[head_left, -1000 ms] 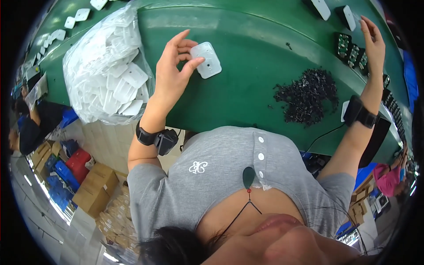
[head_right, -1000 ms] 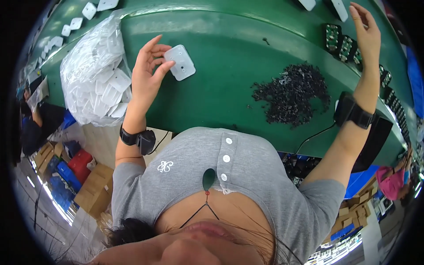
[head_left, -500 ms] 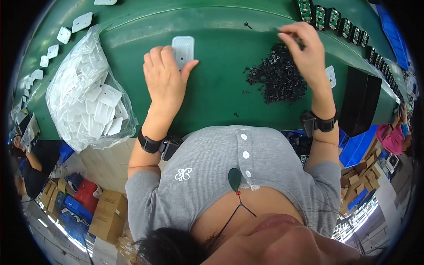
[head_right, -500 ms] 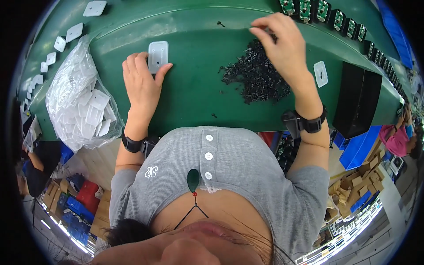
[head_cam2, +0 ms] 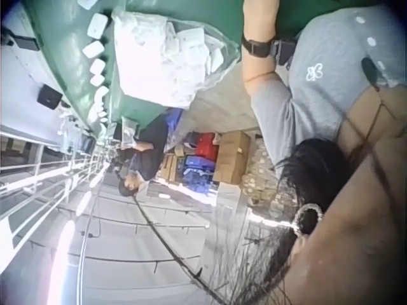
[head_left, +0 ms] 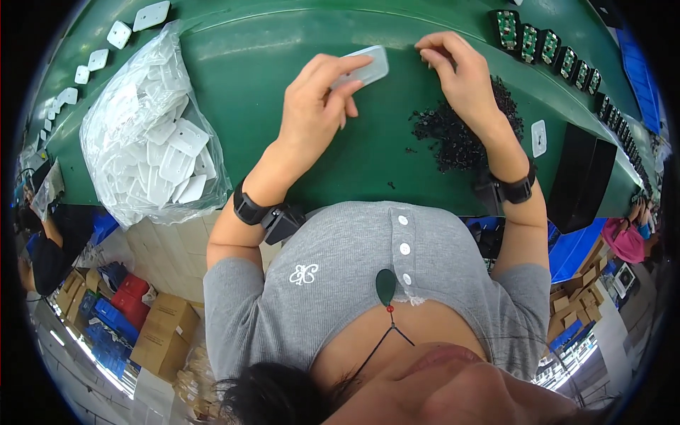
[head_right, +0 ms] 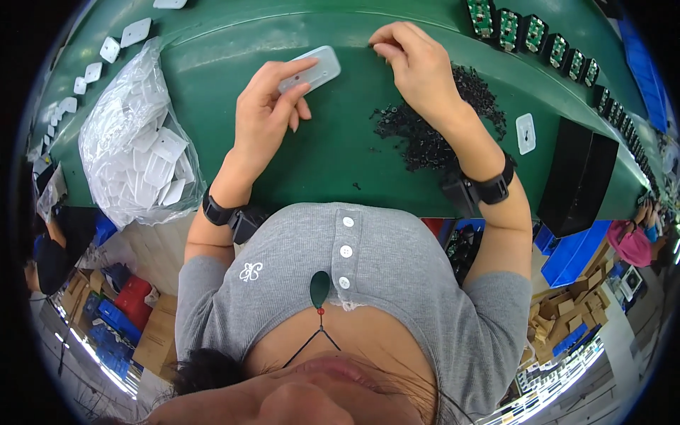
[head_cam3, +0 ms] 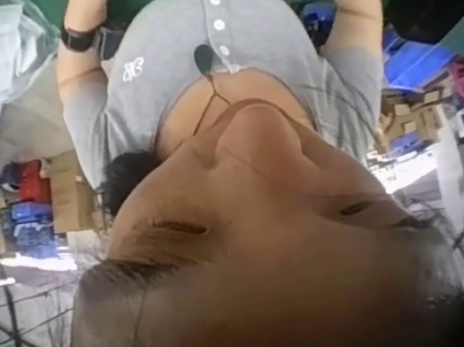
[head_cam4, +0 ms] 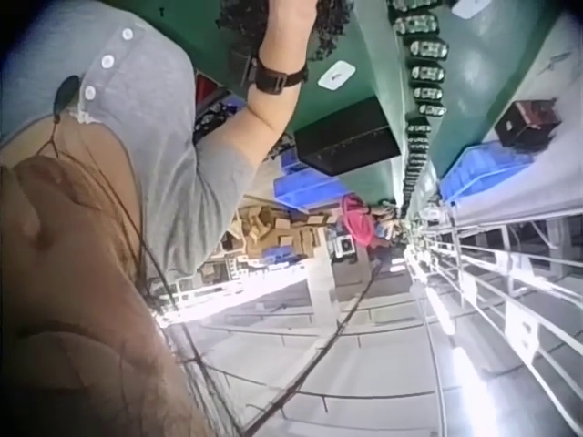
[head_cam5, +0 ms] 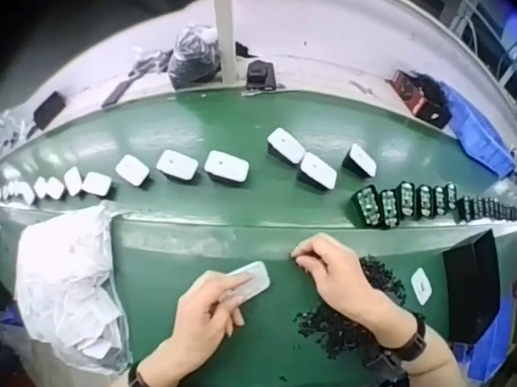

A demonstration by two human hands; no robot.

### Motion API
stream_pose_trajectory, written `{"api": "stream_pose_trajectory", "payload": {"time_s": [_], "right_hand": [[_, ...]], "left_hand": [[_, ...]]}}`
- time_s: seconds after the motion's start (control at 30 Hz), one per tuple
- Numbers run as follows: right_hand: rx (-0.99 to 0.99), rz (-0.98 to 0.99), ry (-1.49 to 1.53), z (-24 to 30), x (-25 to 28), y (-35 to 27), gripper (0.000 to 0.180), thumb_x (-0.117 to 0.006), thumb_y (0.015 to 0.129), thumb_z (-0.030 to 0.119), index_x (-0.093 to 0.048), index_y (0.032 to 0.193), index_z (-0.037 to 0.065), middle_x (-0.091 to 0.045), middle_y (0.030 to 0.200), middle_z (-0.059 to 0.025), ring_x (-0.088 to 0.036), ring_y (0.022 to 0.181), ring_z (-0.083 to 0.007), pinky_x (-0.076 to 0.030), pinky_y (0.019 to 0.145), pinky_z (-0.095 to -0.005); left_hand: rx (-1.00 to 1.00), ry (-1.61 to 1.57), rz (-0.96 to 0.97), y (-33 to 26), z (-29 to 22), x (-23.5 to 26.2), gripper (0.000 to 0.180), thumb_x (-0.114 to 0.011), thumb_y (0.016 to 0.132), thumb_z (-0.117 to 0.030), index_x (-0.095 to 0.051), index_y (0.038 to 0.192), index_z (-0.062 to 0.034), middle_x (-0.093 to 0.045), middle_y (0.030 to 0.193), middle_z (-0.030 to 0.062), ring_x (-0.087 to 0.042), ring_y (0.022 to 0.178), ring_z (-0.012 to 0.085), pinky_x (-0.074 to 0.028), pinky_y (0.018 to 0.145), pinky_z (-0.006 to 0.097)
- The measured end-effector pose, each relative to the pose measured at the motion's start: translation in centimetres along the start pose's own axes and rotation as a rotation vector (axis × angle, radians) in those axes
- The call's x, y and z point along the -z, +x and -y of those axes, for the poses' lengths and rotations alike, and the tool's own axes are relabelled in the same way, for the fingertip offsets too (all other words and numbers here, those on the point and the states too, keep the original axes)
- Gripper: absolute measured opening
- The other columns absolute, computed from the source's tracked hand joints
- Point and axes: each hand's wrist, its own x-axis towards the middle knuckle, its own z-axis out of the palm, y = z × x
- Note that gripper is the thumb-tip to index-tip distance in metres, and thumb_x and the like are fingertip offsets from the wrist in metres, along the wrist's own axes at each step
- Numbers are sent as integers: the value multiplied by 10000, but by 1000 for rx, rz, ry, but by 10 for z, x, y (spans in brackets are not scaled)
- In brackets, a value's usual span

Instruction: The person assembles electronic components by picking up a white plastic base, inserting a small black part, and then pressing a black plastic housing over the assembly. The completed units are then placed onto the green conveyor belt.

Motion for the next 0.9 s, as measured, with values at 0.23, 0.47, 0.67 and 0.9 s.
{"api": "stream_pose_trajectory", "payload": {"time_s": [0.23, 0.47, 0.67, 0.9], "right_hand": [[-168, 101, 330, 33, 1, -15, 120, -606, 926, 92, -626, 994, -6, -613, 912, -16, -566, 836, -94, -452, 783, -230], [-447, 223, 781, 39, -3, -16, 147, -614, 938, 115, -609, 1024, -4, -603, 886, -9, -551, 808, -71, -446, 729, -209], [-488, 188, 933, 40, -7, -17, 152, -618, 934, 116, -614, 1032, 0, -606, 866, -5, -546, 779, -70, -442, 700, -206], [-436, 87, 872, 44, -8, -22, 134, -640, 919, 103, -620, 1006, 3, -600, 861, 5, -536, 758, -68, -421, 677, -197]], "left_hand": [[-216, 172, -55, 18, 1, -20, 250, -635, 844, 19, -674, 1060, -101, -570, 910, 87, -606, 590, 177, -503, 528, 292], [-574, 479, -122, 21, 9, -20, 258, -684, 781, 8, -688, 1009, -113, -572, 889, 95, -620, 663, 235, -524, 550, 307], [-431, 253, -122, 19, 6, -21, 256, -663, 799, 46, -700, 1001, -106, -570, 903, 95, -623, 660, 207, -518, 530, 291], [-308, 10, -24, 15, 1, -21, 268, -563, 880, 69, -651, 1100, -55, -570, 942, 108, -630, 664, 146, -502, 529, 252]]}}
